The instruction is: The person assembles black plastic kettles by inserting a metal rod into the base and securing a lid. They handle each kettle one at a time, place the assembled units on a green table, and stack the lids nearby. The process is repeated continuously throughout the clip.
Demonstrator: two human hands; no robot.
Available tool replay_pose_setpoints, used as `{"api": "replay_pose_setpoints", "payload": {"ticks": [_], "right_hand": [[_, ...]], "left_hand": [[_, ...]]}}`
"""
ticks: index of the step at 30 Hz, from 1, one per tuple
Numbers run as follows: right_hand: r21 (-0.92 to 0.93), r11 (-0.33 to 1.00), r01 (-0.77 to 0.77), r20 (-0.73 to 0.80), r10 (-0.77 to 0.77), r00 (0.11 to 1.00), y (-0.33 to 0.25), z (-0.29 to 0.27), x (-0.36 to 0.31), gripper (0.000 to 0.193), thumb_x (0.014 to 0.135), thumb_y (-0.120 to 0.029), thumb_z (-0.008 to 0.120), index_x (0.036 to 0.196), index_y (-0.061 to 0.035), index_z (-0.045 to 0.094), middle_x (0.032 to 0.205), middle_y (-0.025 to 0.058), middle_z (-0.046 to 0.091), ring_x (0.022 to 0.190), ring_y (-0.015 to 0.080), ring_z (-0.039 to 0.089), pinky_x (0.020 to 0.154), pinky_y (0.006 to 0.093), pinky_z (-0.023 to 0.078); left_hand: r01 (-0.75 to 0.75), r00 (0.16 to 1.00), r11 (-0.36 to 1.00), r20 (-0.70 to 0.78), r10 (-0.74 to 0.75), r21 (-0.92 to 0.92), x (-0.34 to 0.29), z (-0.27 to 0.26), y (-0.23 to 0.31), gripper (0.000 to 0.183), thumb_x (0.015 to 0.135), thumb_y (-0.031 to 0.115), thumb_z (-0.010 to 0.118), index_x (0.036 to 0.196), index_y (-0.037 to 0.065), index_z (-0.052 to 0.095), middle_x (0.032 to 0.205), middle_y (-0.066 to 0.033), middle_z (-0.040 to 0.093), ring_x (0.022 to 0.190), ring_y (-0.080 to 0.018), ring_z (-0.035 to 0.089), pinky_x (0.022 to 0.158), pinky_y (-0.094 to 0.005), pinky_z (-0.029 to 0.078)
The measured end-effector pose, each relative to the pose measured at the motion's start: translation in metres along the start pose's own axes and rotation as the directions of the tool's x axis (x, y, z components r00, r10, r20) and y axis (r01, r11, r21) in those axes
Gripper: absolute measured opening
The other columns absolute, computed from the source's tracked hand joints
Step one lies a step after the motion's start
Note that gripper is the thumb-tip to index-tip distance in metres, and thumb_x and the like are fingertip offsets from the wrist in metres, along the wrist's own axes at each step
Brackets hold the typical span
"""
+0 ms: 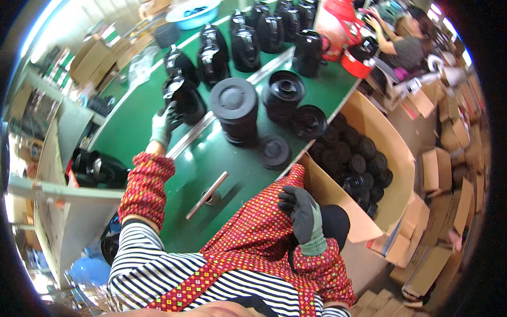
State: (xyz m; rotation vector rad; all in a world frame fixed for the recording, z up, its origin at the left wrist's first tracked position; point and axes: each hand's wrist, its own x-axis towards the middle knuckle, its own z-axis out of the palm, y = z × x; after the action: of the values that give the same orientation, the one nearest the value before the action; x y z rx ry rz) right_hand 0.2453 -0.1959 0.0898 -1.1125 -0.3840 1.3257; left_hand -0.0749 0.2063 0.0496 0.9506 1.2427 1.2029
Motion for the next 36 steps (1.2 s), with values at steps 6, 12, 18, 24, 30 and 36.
{"api": "replay_pose_setpoints", "payload": {"ticks": [6, 12, 18, 24, 30, 36], "right_hand": [[0.113, 0.993, 0.034, 0.056, -0.041, 0.998, -0.027, -0.025, 0.007, 0.048, 0.114, -0.035, 0.05, 0.137, 0.0053, 0.062, 0.121, 0.0156, 0.072, 0.105, 0.0227, 0.07, 0.098, 0.0383, 0.057], [-0.027, 0.979, 0.2, -0.366, -0.196, 0.91, -0.072, -0.138, 0.005, 0.041, 0.112, -0.031, 0.055, 0.13, 0.0032, 0.068, 0.115, 0.0113, 0.075, 0.1, 0.0201, 0.071, 0.092, 0.0365, 0.059], [0.01, 0.999, 0.034, -0.74, -0.015, 0.672, -0.055, -0.317, 0.04, 0.038, 0.1, -0.038, 0.07, 0.126, -0.011, 0.069, 0.105, 0.003, 0.072, 0.095, 0.012, 0.067, 0.086, 0.0339, 0.056], [-0.565, 0.653, -0.504, -0.749, -0.151, 0.645, -0.016, -0.476, 0.119, 0.087, 0.086, -0.06, 0.079, 0.151, -0.0074, 0.055, 0.14, 0.024, 0.067, 0.131, 0.0374, 0.064, 0.11, 0.0444, 0.051], [-0.727, 0.202, -0.656, -0.677, -0.056, 0.734, -0.011, -0.496, 0.187, 0.085, 0.09, -0.054, 0.075, 0.156, -0.0066, 0.05, 0.152, 0.0237, 0.058, 0.139, 0.0386, 0.057, 0.117, 0.0465, 0.046], [-0.854, 0.086, -0.513, -0.519, -0.102, 0.848, -0.013, -0.526, 0.191, 0.036, 0.091, -0.031, 0.064, 0.117, -0.0109, 0.078, 0.117, 0.0209, 0.076, 0.111, 0.04, 0.072, 0.099, 0.049, 0.056]], "left_hand": [[-0.252, 0.965, 0.961, -0.041, 0.258, 0.117, -0.097, -0.025, -0.001, 0.053, 0.101, 0.009, 0.068, 0.149, 0.002, 0.046, 0.13, -0.0141, 0.063, 0.112, -0.0197, 0.059, 0.095, -0.0342, 0.047], [-0.387, 0.767, 0.903, 0.608, 0.204, 0.185, -0.239, 0.086, 0.046, 0.056, 0.104, 0.015, 0.062, 0.154, -0.001, 0.045, 0.161, -0.0173, 0.045, 0.143, -0.0299, 0.048, 0.118, -0.0471, 0.041], [0.002, 0.483, 0.954, 0.835, -0.263, 0.299, -0.284, 0.218, 0.007, 0.046, 0.105, 0.002, 0.061, 0.15, 0.0, 0.054, 0.153, -0.0133, 0.056, 0.139, -0.024, 0.055, 0.117, -0.0377, 0.042], [-0.108, 0.209, 0.852, 0.849, -0.485, 0.513, -0.291, 0.358, -0.12, 0.045, 0.107, 0.02, 0.066, 0.146, -0.002, 0.057, 0.135, -0.0093, 0.066, 0.123, -0.0171, 0.061, 0.107, -0.0326, 0.049], [-0.733, 0.425, 0.33, 0.779, -0.462, 0.595, -0.254, 0.455, -0.245, 0.074, 0.097, 0.041, 0.075, 0.156, 0.006, 0.046, 0.15, -0.0255, 0.055, 0.139, -0.0418, 0.054, 0.116, -0.0454, 0.047], [-0.737, 0.521, -0.021, 0.547, -0.656, 0.676, -0.209, 0.502, -0.301, 0.106, 0.09, 0.055, 0.075, 0.171, 0.02, 0.016, 0.175, -0.0219, 0.018, 0.159, -0.0476, 0.018, 0.128, -0.0622, 0.023]]}}
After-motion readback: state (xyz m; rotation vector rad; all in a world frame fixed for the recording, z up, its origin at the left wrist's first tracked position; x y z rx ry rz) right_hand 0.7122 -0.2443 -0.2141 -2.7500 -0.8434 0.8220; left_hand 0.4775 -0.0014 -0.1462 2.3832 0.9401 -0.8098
